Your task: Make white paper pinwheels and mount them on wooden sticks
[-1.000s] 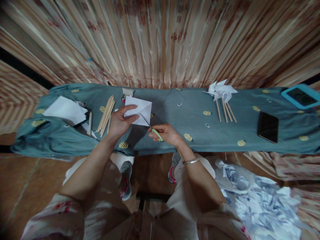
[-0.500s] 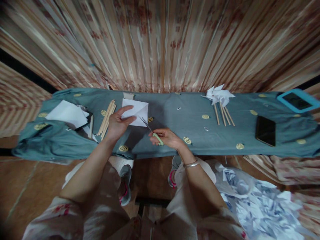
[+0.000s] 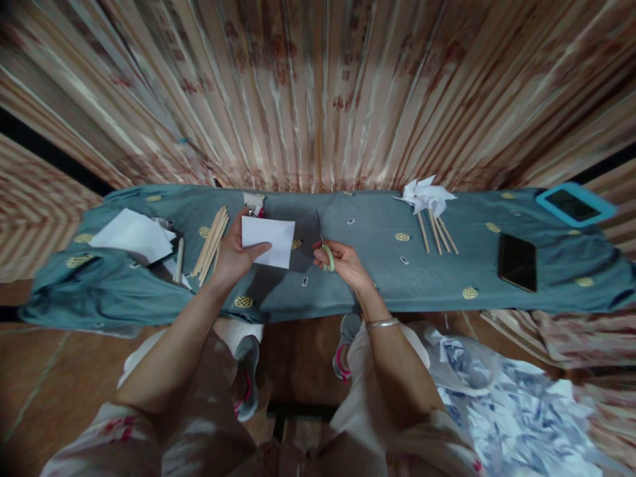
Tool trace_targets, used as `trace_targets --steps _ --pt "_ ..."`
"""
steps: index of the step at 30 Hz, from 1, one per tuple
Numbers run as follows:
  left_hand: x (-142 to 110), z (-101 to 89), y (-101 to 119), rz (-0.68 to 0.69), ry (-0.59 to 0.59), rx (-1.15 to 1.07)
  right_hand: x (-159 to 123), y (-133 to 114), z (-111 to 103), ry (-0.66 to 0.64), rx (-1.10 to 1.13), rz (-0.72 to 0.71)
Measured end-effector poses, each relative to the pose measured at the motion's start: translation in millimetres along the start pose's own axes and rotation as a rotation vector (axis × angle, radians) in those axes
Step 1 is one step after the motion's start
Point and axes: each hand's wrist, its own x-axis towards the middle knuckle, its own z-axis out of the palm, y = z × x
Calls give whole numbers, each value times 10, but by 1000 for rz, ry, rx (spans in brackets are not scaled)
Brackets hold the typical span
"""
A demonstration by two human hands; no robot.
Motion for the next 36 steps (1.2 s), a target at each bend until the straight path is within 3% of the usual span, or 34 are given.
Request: trace_targets --steps 5,12,16,20,24,28,32,36 --pt "-72 101 -13 -108 -132 26 115 28 23 121 20 -79" --pt "-113 214 -43 -125 -245 127 132 48 63 2 37 -113" --pt "-118 231 -51 -107 -266 113 136 84 75 -17 11 -93" --pt "-145 261 -40 -163 -266 -55 159 103 74 27 -5 -85" --pt "-193 330 5 -246 -163 -245 175 72 84 118 23 -90" --pt "-256 404 38 -307 -189 -415 204 70 108 254 50 -114" --pt "-340 500 0 -230 -238 -368 255 125 144 333 85 -112" --pt "-399 623 -66 -170 -209 -274 275 162 206 342 55 -138"
